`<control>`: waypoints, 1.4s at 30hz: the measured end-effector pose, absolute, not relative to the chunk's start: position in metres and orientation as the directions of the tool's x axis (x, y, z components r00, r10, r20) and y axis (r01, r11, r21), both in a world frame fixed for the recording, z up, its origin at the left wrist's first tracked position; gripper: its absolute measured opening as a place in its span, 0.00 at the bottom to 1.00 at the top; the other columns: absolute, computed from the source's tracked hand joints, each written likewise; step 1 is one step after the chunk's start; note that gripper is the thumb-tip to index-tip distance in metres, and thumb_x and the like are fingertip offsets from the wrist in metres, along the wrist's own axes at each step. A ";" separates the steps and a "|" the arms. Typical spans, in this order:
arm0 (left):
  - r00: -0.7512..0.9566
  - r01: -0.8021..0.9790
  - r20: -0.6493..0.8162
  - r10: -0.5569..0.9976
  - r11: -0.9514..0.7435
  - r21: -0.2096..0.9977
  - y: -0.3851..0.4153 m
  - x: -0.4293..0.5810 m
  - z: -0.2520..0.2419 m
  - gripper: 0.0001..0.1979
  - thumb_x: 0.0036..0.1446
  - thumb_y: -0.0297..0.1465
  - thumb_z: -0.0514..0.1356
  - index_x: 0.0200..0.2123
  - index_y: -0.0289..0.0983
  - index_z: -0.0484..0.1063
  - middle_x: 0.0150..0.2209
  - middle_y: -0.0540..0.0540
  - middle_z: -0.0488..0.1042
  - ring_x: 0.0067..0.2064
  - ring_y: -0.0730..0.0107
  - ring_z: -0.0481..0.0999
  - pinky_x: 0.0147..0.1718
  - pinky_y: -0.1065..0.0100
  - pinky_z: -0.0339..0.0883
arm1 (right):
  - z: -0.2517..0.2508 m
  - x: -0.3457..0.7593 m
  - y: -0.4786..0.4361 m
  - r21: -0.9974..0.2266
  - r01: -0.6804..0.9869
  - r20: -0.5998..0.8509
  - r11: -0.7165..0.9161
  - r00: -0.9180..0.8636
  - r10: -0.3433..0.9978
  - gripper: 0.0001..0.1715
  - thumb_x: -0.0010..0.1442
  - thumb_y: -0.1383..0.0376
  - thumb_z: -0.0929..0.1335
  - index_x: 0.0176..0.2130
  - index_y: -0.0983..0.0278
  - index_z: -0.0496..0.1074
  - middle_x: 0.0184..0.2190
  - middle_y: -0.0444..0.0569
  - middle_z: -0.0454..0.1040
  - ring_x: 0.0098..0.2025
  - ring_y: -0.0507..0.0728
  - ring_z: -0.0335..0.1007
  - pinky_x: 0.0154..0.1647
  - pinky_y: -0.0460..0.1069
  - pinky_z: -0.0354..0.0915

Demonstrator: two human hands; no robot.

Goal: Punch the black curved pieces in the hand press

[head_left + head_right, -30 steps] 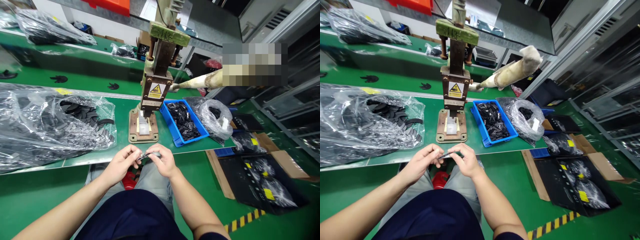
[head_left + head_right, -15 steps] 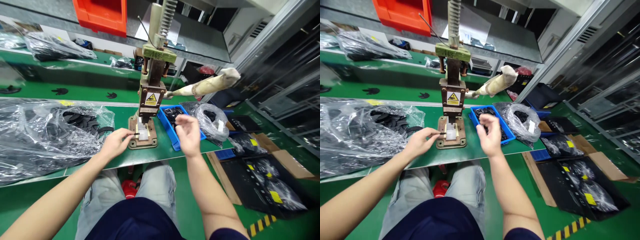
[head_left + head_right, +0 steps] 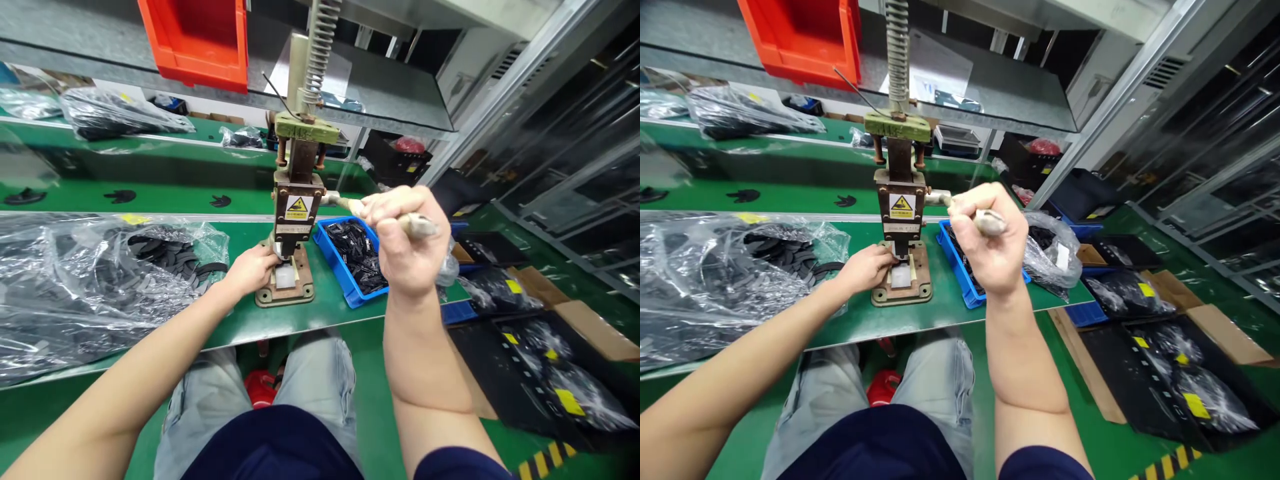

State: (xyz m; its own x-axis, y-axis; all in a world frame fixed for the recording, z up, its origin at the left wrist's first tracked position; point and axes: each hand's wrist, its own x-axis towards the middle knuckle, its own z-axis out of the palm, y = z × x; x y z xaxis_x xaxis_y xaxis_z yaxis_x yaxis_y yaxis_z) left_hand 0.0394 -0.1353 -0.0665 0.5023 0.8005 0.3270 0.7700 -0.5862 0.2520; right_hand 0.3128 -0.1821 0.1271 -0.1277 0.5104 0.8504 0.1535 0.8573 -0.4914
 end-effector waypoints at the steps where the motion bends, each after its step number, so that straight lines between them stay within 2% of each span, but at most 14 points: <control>1: 0.504 0.767 0.328 0.799 -0.589 0.255 -0.135 0.039 -0.066 0.18 0.66 0.25 0.56 0.49 0.40 0.85 0.50 0.39 0.83 0.51 0.52 0.80 0.54 0.55 0.73 | 0.118 0.313 -0.188 -0.491 0.154 0.851 0.857 -0.124 0.510 0.14 0.69 0.52 0.72 0.37 0.56 0.71 0.36 0.45 0.74 0.46 0.59 0.80 0.56 0.64 0.81; 5: 0.482 0.768 0.340 0.808 -0.576 0.280 -0.140 0.041 -0.069 0.18 0.68 0.25 0.55 0.50 0.39 0.84 0.50 0.37 0.82 0.52 0.52 0.80 0.54 0.54 0.74 | 0.063 0.310 -0.208 -0.429 0.219 0.891 0.876 -0.056 0.450 0.09 0.68 0.56 0.71 0.35 0.53 0.71 0.31 0.44 0.75 0.48 0.63 0.81 0.68 0.75 0.73; 11: 0.512 0.776 0.260 0.819 -0.570 0.269 -0.134 0.020 -0.065 0.18 0.72 0.30 0.54 0.57 0.39 0.80 0.54 0.39 0.83 0.56 0.54 0.80 0.59 0.55 0.72 | -0.004 0.312 -0.213 -0.362 0.299 0.924 0.883 -0.012 0.383 0.06 0.65 0.60 0.72 0.35 0.54 0.72 0.33 0.43 0.76 0.51 0.63 0.80 0.71 0.77 0.69; 16: 0.340 0.938 0.036 0.940 -0.342 0.063 -0.117 -0.061 -0.053 0.22 0.69 0.36 0.56 0.61 0.37 0.78 0.59 0.36 0.81 0.62 0.46 0.78 0.63 0.51 0.68 | -0.009 0.312 -0.208 -0.334 0.252 0.939 0.908 0.001 0.344 0.05 0.64 0.62 0.73 0.38 0.56 0.72 0.36 0.44 0.77 0.53 0.63 0.79 0.72 0.77 0.68; 19: 0.221 0.970 -0.182 0.958 -0.235 -0.060 -0.115 -0.097 -0.054 0.26 0.67 0.46 0.59 0.60 0.38 0.78 0.58 0.35 0.82 0.61 0.42 0.78 0.59 0.52 0.71 | -0.009 0.309 -0.208 -0.342 0.245 0.939 0.907 0.042 0.342 0.06 0.63 0.61 0.74 0.38 0.56 0.72 0.35 0.44 0.76 0.52 0.63 0.79 0.72 0.78 0.68; 21: 0.177 0.971 -0.269 0.947 -0.212 -0.108 -0.115 -0.106 -0.058 0.28 0.65 0.50 0.59 0.60 0.40 0.78 0.56 0.34 0.83 0.59 0.41 0.79 0.55 0.53 0.72 | -0.011 0.307 -0.208 -0.345 0.233 0.938 0.909 0.063 0.340 0.06 0.63 0.62 0.74 0.38 0.56 0.72 0.35 0.44 0.76 0.51 0.63 0.79 0.72 0.78 0.68; 24: 0.168 0.974 -0.290 0.942 -0.204 -0.101 -0.112 -0.103 -0.064 0.27 0.63 0.49 0.60 0.58 0.40 0.79 0.56 0.33 0.83 0.56 0.42 0.81 0.52 0.56 0.72 | -0.012 0.305 -0.208 -0.344 0.226 0.939 0.912 0.072 0.336 0.05 0.64 0.62 0.73 0.39 0.56 0.72 0.35 0.44 0.76 0.52 0.63 0.79 0.72 0.77 0.67; 29: 0.195 0.981 -0.314 0.929 -0.183 0.069 -0.101 -0.092 -0.068 0.22 0.62 0.46 0.62 0.52 0.39 0.79 0.51 0.35 0.85 0.51 0.48 0.84 0.51 0.60 0.72 | -0.010 0.307 -0.209 -0.343 0.250 0.938 0.905 0.045 0.343 0.05 0.64 0.62 0.73 0.39 0.56 0.72 0.36 0.44 0.76 0.52 0.63 0.79 0.72 0.77 0.68; 32: 0.238 0.961 -0.223 0.945 -0.196 0.194 -0.100 -0.084 -0.067 0.19 0.69 0.45 0.54 0.45 0.39 0.76 0.44 0.36 0.84 0.46 0.50 0.84 0.49 0.59 0.72 | -0.008 0.307 -0.210 -0.337 0.256 0.940 0.906 0.034 0.340 0.06 0.65 0.62 0.73 0.38 0.56 0.71 0.36 0.44 0.76 0.52 0.62 0.78 0.71 0.77 0.69; 34: 0.201 0.927 -0.120 0.972 -0.150 0.345 -0.103 -0.073 -0.067 0.19 0.71 0.47 0.51 0.40 0.40 0.73 0.38 0.39 0.82 0.43 0.52 0.82 0.45 0.59 0.71 | -0.008 0.306 -0.211 -0.336 0.257 0.941 0.906 0.041 0.337 0.06 0.65 0.62 0.72 0.38 0.56 0.71 0.35 0.44 0.75 0.52 0.62 0.79 0.70 0.77 0.70; 36: 0.140 0.818 -0.049 0.989 -0.087 0.568 -0.108 -0.055 -0.068 0.20 0.71 0.50 0.52 0.35 0.42 0.69 0.33 0.44 0.78 0.39 0.56 0.79 0.41 0.61 0.70 | -0.009 0.306 -0.211 -0.340 0.253 0.940 0.906 0.050 0.338 0.05 0.65 0.61 0.72 0.38 0.56 0.71 0.35 0.44 0.75 0.52 0.62 0.79 0.70 0.77 0.69; 38: 0.113 0.616 -0.070 0.991 -0.014 0.788 -0.112 -0.033 -0.072 0.21 0.69 0.52 0.54 0.32 0.42 0.65 0.28 0.49 0.72 0.32 0.62 0.74 0.33 0.65 0.67 | -0.010 0.305 -0.211 -0.347 0.251 0.937 0.904 0.058 0.344 0.05 0.65 0.61 0.72 0.39 0.56 0.71 0.35 0.44 0.75 0.52 0.62 0.79 0.71 0.77 0.68; 40: 0.141 0.445 -0.137 0.981 0.061 0.893 -0.116 -0.009 -0.078 0.21 0.68 0.53 0.54 0.33 0.43 0.63 0.23 0.53 0.66 0.25 0.67 0.67 0.25 0.68 0.60 | -0.011 0.305 -0.210 -0.352 0.247 0.935 0.903 0.063 0.348 0.05 0.65 0.61 0.72 0.39 0.56 0.71 0.35 0.44 0.75 0.52 0.62 0.79 0.72 0.77 0.67; 42: 0.202 0.356 -0.182 0.962 0.101 0.929 -0.119 0.012 -0.082 0.21 0.66 0.54 0.57 0.34 0.43 0.63 0.21 0.55 0.63 0.21 0.71 0.62 0.21 0.69 0.54 | -0.012 0.306 -0.210 -0.347 0.237 0.937 0.907 0.056 0.344 0.06 0.65 0.61 0.73 0.39 0.56 0.71 0.36 0.44 0.75 0.52 0.62 0.79 0.72 0.78 0.67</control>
State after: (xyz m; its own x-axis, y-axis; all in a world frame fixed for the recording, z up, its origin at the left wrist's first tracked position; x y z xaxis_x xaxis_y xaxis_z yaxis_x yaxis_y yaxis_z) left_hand 0.0124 -0.1191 -0.0822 0.2021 0.9623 -0.1821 0.3560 0.1011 0.9290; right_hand 0.3059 -0.2101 -0.0116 0.0564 0.3437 0.9374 0.2372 0.9074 -0.3470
